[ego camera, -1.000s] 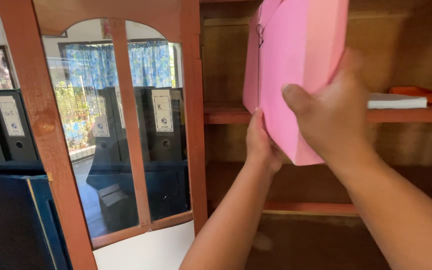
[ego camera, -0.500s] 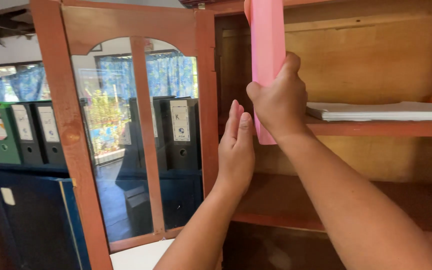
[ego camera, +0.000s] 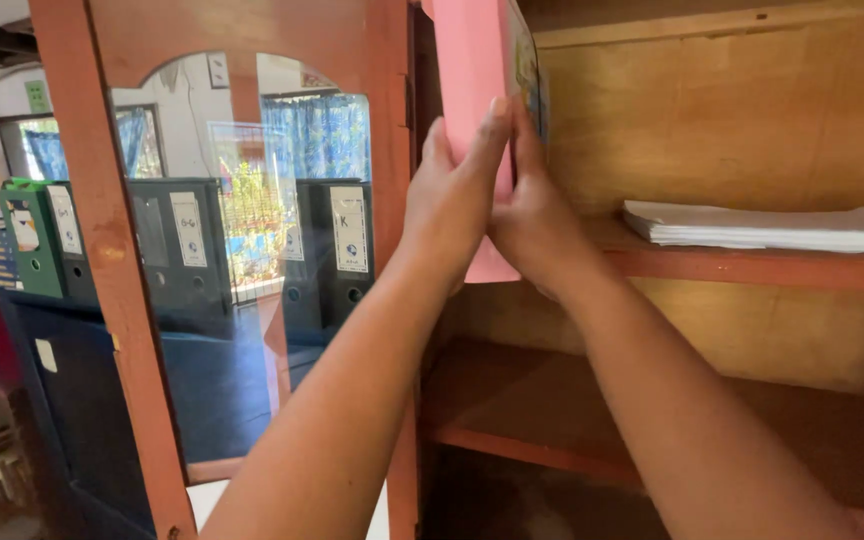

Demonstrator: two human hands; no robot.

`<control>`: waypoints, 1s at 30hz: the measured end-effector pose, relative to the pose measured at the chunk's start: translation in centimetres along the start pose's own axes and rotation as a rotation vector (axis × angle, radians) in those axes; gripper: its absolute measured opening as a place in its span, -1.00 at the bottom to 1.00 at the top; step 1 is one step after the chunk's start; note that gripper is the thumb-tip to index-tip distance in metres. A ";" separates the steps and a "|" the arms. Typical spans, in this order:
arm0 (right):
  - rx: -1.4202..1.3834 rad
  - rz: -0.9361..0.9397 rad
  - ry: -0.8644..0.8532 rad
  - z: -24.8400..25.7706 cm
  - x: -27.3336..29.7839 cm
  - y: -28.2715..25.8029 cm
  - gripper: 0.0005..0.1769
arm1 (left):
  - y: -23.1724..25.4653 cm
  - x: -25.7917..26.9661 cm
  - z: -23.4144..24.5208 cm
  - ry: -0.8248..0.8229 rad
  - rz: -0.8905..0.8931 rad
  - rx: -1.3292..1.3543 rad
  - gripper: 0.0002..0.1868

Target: The person wipes the covers of pink and orange file folders with a black cloth and then places them into a wooden cabinet. The person handles multiple stacks of files and folders on the floor and shelves.

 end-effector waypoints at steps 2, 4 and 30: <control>-0.074 0.137 -0.135 -0.2 1.1 0.2 0.14 | 0.9 -0.3 -0.4 0.022 -0.042 -0.038 -0.15; -0.266 0.082 -0.165 -0.2 2.5 1.5 0.04 | 0.2 -1.1 -0.3 0.068 -0.014 -0.225 -0.15; -0.041 0.276 -0.116 -5.9 -3.7 10.1 0.15 | -7.6 -7.8 3.0 0.310 -0.396 -0.753 0.11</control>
Point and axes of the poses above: each hand's wrist, its own x-axis away from the middle knuckle, its own z-axis out of the back of the hand, y = z × x, the point moved 7 cm from there along -x, towards the middle knuckle, and after that the axes turned 7 degrees about -y, right-handed, at the moved point
